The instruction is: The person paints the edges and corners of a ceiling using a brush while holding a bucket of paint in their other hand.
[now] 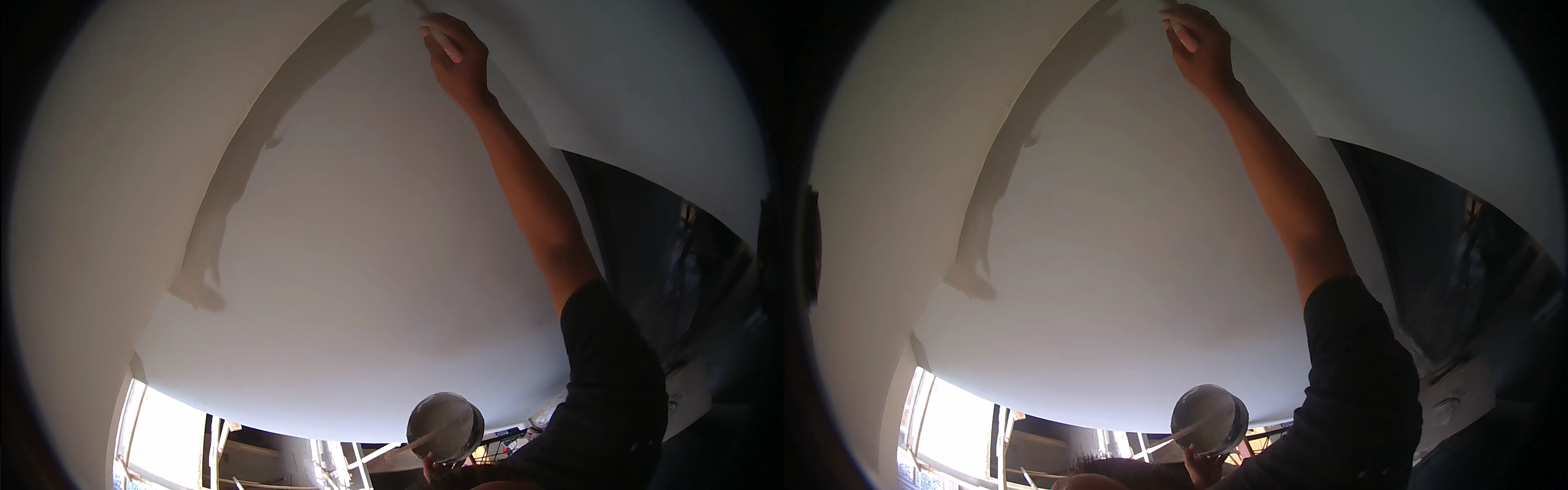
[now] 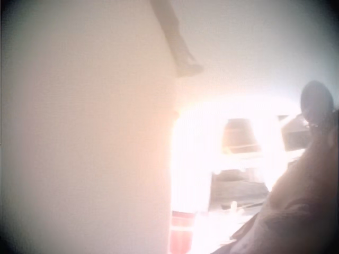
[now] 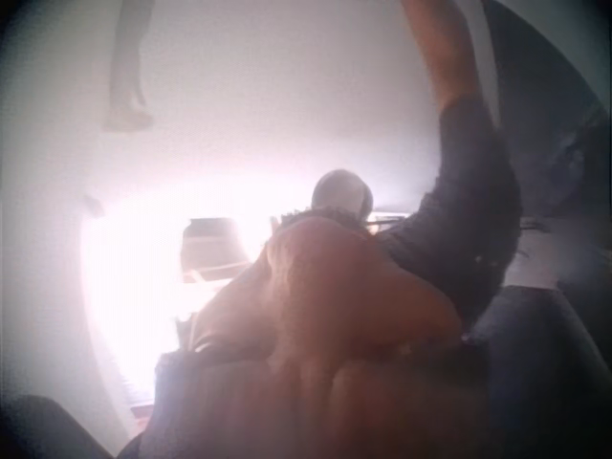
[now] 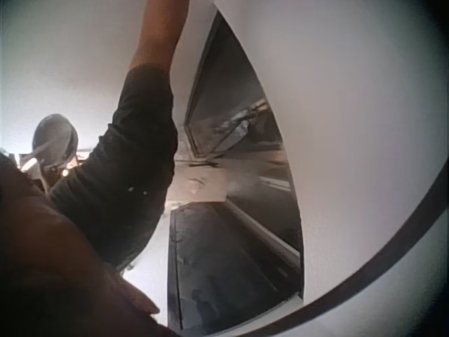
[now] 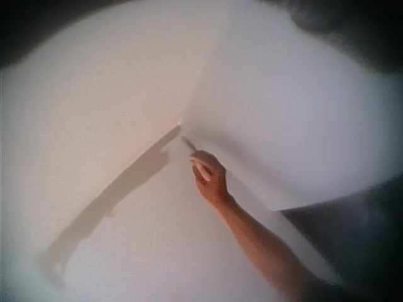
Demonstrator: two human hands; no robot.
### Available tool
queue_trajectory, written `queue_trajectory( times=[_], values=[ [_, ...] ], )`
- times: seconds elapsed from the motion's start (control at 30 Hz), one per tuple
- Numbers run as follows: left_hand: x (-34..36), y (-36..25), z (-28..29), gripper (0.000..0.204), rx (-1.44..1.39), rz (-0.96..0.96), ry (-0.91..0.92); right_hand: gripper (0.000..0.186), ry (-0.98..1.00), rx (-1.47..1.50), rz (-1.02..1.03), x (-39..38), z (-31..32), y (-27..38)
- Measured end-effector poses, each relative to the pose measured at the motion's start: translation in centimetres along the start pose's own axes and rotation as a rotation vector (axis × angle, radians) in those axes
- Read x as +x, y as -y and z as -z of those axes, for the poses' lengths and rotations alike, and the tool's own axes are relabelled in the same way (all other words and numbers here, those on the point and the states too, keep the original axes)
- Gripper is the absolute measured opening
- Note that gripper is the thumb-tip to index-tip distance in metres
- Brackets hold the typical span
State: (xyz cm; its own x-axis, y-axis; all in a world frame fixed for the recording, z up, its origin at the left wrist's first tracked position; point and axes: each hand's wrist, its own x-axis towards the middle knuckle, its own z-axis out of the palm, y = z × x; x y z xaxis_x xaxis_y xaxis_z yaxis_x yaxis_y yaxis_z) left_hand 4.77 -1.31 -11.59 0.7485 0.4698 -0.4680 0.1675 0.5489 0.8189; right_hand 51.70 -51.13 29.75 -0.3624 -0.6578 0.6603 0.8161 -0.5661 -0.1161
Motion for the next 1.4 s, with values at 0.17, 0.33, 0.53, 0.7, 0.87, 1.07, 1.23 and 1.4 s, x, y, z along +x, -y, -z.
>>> queue_trajectory(
  times=[0.17, 0.33, 0.53, 0.7, 0.87, 1.07, 1.23, 1.4],
  values=[
    [-0.3, -0.6, -1.4, 0.077, 0.032, -0.010, 0.008, 0.029, 0.178, -0.097, 0.103, 2.0, -1.2, -3.0],
    [-0.5, -1.0, -1.1, 0.077, 0.039, -0.008, -0.003, 0.029, 0.185, -0.114, 0.098, 2.6, -2.3, -1.5],
    [-0.3, -1.4, -0.2, 0.077, 0.038, -0.015, 0.001, 0.022, 0.199, -0.106, 0.143, 3.5, -3.2, 0.1],
    [0.0, -1.0, -0.1, 0.077, 0.027, 0.025, 0.026, 0.015, 0.330, -0.024, 0.169, 4.3, -3.1, 0.6],
    [0.4, -0.8, -0.1, 0.077, 0.017, 0.059, 0.057, 0.012, 0.367, -0.039, 0.216, 5.5, -2.7, 1.7],
    [0.6, -1.1, 0.6, 0.077, -0.011, 0.082, 0.073, 0.015, 0.419, -0.077, 0.207, 5.3, -4.4, 3.8],
    [1.5, -1.1, 1.1, 0.076, -0.004, 0.092, 0.102, 0.019, 0.481, -0.016, 0.328, 3.1, -4.2, 5.9],
    [2.2, -0.8, 1.0, 0.076, 0.000, 0.109, 0.125, 0.023, 0.514, -0.138, 0.364, 2.9, -3.5, 6.0]
  ],
)
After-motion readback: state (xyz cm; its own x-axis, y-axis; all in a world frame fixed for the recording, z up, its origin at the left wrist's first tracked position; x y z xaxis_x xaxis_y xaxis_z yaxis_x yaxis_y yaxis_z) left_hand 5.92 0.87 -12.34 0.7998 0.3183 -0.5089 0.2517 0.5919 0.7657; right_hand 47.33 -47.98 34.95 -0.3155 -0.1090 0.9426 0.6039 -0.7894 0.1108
